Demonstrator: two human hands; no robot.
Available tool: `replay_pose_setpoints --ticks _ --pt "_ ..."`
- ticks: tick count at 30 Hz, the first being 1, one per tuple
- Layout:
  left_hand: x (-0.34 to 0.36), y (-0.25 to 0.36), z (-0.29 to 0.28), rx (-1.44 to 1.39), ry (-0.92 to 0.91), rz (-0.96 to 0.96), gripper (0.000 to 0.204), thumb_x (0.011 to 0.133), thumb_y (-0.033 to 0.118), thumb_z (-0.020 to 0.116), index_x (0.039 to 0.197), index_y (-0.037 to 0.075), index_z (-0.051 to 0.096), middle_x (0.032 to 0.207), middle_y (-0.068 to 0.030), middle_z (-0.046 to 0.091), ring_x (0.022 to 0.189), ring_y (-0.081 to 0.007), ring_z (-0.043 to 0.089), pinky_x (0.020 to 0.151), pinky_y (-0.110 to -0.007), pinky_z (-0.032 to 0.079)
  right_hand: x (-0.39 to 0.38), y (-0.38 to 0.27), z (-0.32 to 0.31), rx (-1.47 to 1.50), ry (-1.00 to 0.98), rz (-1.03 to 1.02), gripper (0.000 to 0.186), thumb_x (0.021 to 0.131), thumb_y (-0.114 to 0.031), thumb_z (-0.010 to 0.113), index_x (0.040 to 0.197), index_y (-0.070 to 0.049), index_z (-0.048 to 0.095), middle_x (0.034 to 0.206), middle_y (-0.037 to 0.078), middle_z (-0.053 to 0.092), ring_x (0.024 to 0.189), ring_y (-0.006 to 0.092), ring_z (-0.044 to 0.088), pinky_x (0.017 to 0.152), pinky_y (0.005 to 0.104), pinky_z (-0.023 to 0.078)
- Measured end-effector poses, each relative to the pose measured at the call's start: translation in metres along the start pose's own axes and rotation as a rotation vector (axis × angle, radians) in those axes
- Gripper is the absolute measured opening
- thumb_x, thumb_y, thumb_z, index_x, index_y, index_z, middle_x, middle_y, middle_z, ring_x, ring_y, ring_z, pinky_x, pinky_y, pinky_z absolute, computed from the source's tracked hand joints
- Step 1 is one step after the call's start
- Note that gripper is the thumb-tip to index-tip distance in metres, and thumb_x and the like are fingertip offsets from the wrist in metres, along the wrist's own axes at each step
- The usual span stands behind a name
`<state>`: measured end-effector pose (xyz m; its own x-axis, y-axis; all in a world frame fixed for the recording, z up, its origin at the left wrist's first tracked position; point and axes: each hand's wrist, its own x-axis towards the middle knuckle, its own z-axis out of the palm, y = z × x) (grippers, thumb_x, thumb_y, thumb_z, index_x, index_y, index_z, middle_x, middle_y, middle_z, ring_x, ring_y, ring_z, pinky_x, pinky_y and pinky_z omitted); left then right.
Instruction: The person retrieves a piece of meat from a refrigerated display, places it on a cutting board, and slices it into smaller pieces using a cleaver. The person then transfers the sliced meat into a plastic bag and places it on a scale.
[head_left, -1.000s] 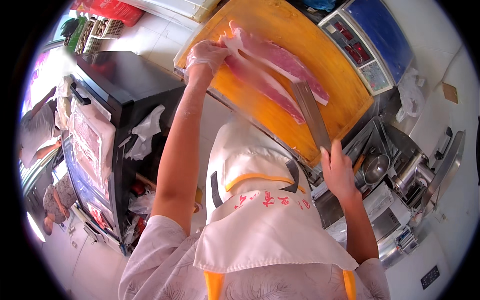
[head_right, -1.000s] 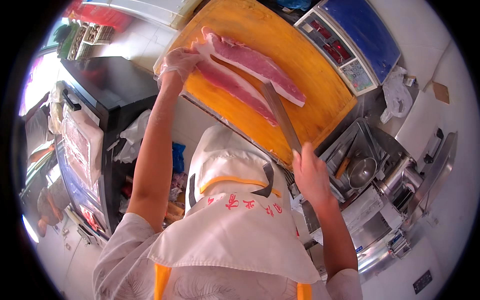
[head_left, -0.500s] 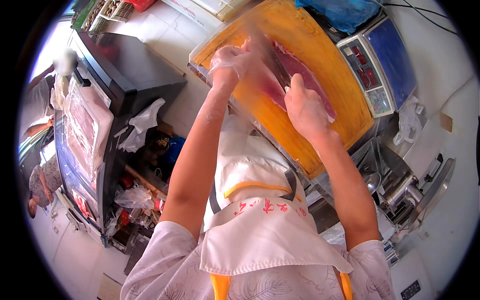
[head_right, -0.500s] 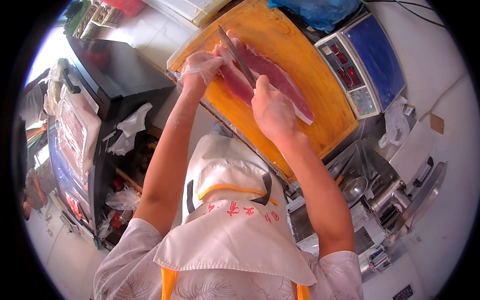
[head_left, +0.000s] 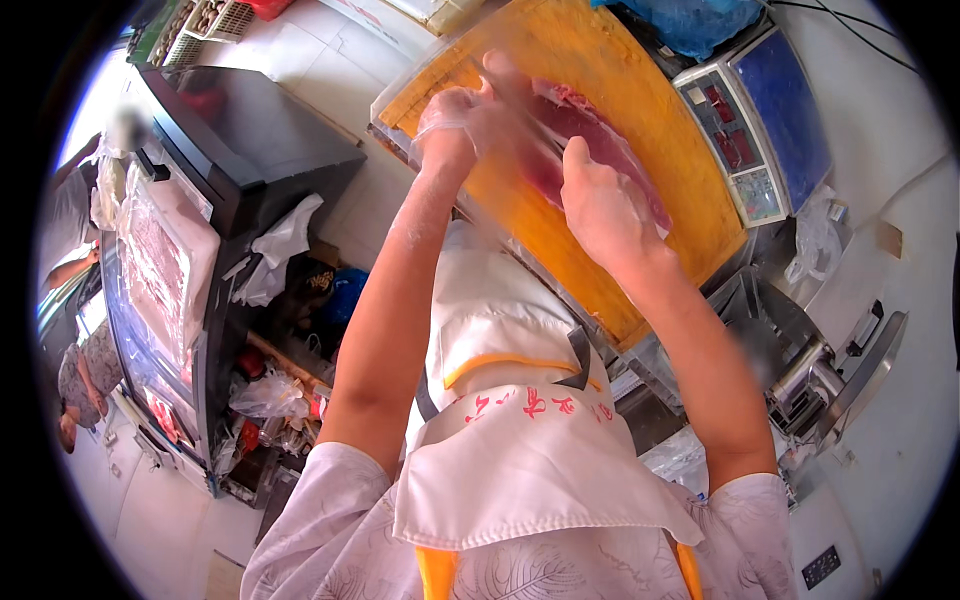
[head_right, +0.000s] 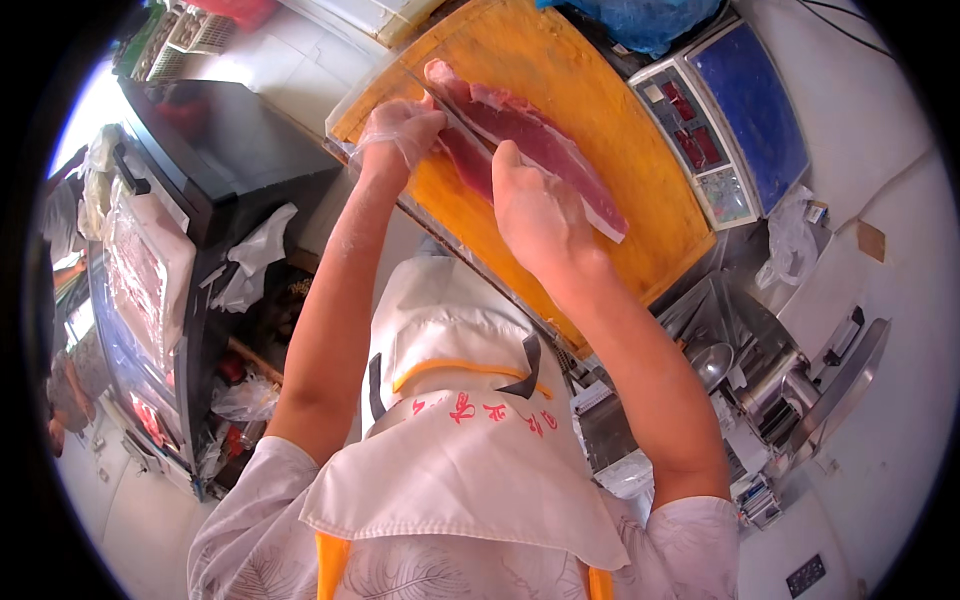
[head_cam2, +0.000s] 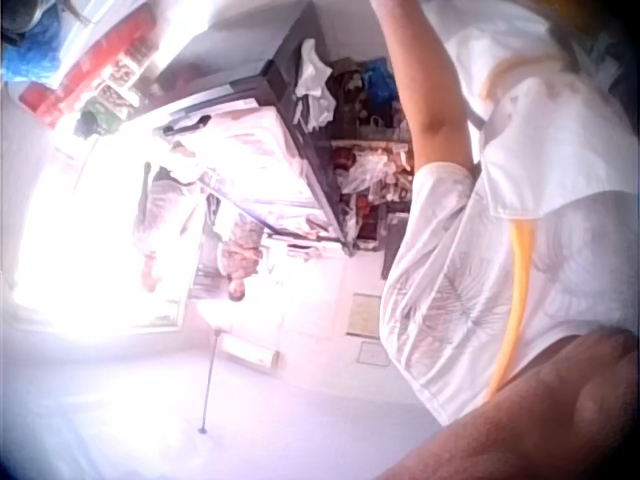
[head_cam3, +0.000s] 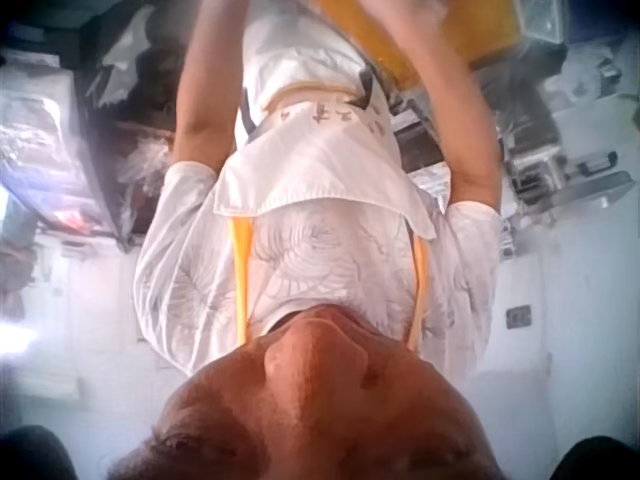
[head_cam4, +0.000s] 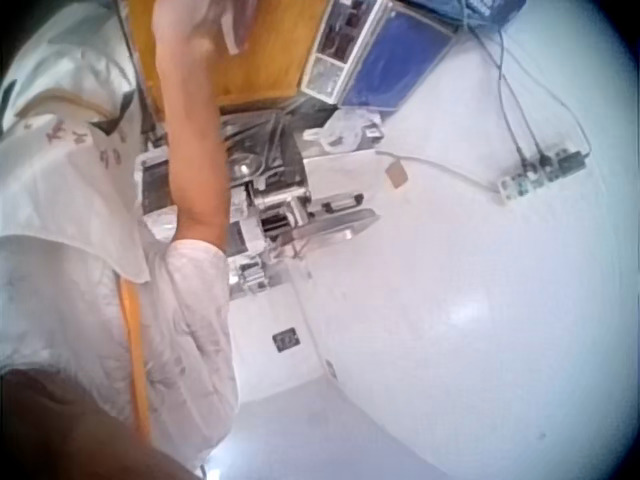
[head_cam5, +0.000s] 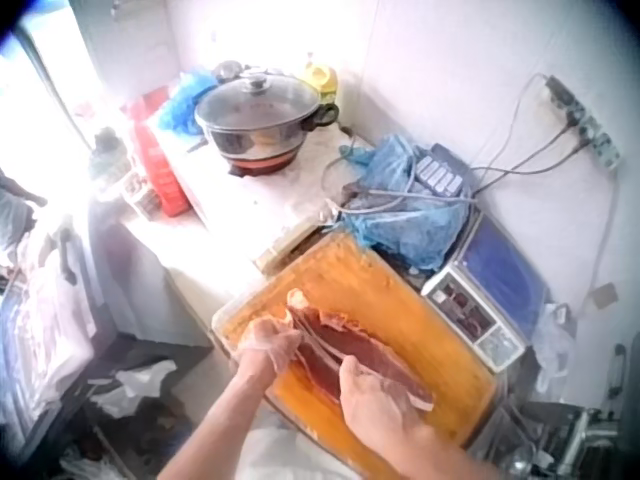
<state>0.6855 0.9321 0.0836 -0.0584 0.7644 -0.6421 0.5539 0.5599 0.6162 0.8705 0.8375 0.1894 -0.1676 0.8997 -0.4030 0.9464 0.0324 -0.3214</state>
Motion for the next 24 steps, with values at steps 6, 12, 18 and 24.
replay_pose_setpoints --ticks 6,12,18,24 --pt "0.001 -0.011 0.007 -0.004 0.039 0.112 0.027 0.085 0.025 0.071 0.083 -0.002 0.077 0.075 -0.0100 0.074 0.071 -0.0197 0.070 0.072 -0.032 0.054 0.005 0.019 0.020 -0.054 0.054 -0.019 0.009 0.096 0.000 0.054 0.102 0.001 0.048 0.080 0.029 0.071 0.077 0.0460 0.074 0.065 0.0518 0.061" --pt "-0.026 0.003 0.000 -0.216 0.024 0.038 0.022 0.088 0.020 0.073 0.084 -0.002 0.072 0.074 -0.0051 0.068 0.067 -0.0155 0.064 0.064 -0.031 0.050 0.026 0.017 0.019 0.041 0.013 0.003 0.012 0.099 -0.006 0.050 0.108 0.001 0.047 0.082 0.031 0.071 0.086 0.0517 0.072 0.076 0.0583 0.059" --pt "-0.112 -0.003 -0.049 -0.523 -0.192 0.120 0.009 0.089 0.011 0.074 0.088 0.004 0.069 0.084 -0.0014 0.068 0.077 -0.0091 0.063 0.068 -0.028 0.050 -0.062 0.045 0.005 0.376 0.251 0.017 0.019 0.103 -0.013 0.061 0.104 0.000 0.048 0.080 0.029 0.065 0.081 0.0530 0.065 0.068 0.0600 0.049" --pt "-0.200 -0.017 -0.043 -0.598 -0.218 0.202 0.019 0.084 0.005 0.082 0.098 0.002 0.069 0.094 -0.0033 0.071 0.082 -0.0103 0.064 0.072 -0.027 0.051 -0.157 0.072 0.010 0.420 0.264 0.365 0.019 0.105 -0.017 0.060 0.101 -0.002 0.050 0.080 0.027 0.063 0.079 0.0514 0.063 0.065 0.0579 0.045"
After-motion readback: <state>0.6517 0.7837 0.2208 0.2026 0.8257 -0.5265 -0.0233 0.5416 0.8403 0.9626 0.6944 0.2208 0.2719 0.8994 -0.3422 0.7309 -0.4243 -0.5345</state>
